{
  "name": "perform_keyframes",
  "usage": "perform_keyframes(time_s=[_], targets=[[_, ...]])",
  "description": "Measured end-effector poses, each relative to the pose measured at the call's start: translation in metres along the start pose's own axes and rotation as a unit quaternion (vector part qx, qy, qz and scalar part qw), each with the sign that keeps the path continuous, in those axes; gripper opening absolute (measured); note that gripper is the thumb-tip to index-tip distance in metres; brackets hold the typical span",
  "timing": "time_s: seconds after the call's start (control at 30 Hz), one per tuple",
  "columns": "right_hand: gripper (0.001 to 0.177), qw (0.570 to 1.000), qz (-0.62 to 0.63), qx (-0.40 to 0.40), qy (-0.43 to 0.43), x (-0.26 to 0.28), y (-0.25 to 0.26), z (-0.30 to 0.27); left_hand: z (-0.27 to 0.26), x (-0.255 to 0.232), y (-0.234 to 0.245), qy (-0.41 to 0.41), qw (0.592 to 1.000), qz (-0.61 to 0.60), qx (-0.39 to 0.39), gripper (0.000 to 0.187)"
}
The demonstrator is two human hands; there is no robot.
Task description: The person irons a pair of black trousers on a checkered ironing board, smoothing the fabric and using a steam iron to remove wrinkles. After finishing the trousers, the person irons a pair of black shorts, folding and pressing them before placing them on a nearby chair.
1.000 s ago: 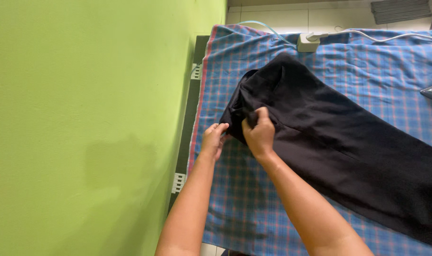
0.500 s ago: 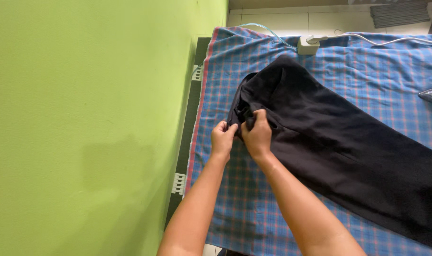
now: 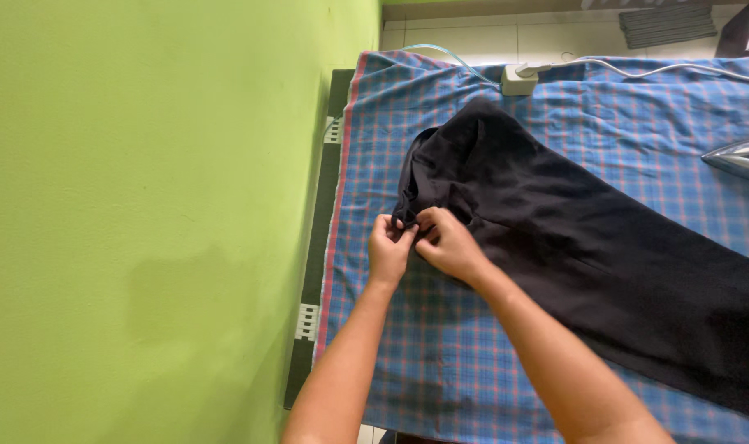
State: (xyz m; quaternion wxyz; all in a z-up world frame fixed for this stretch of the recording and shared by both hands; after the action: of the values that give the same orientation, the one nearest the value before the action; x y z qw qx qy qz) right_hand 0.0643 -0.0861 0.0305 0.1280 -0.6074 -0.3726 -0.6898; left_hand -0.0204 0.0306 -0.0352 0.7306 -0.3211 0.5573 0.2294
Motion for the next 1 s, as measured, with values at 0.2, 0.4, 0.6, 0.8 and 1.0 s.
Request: perform_keyframes(time_s=[0.2,0.4,0.6,0.8,1.0], targets=[[0.029,0.956,-0.254,-0.073,0.126,0.065,0.055,0.032,-0.015,-0.049,-0.019,-0.096,0.975,0.200,0.023,0.020],[0.026,0.822,-0.568,0.040,-0.001,0.051,0.042,0.078,-0.027,-0.093,-0.048,-0.191,0.943,0.271,0.038,0.018],[0.022,0.952,-0.281,0.031,-0.116,0.016,0.068,0.106,-0.014,-0.072,-0.035,-0.085,0.965,0.247,-0.034,0.019],[0.022,0.993,0.031,-0.002,-0.112,-0.062,0.124,0.125,0.017,-0.020,0.015,-0.141,0.929,0.330,-0.096,0.036],[0.032,0.980,-0.123,-0.073,-0.137,-0.128,0.201,0.137,-0.009,0.062,0.084,0.175,0.923,0.287,-0.187,0.032]])
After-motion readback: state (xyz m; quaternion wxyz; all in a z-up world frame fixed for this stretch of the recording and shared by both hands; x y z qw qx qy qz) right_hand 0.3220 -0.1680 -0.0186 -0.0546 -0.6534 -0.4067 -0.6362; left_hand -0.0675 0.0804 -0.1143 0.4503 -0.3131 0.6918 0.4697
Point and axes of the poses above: each hand's wrist, its own z-axis towards the middle knuckle, its own y-axis out of the back of the hand, x = y × z, the point moved 7 cm from there along z, towards the middle knuckle, and after that the axes turned 9 degrees about -y, right-handed, at the moved point
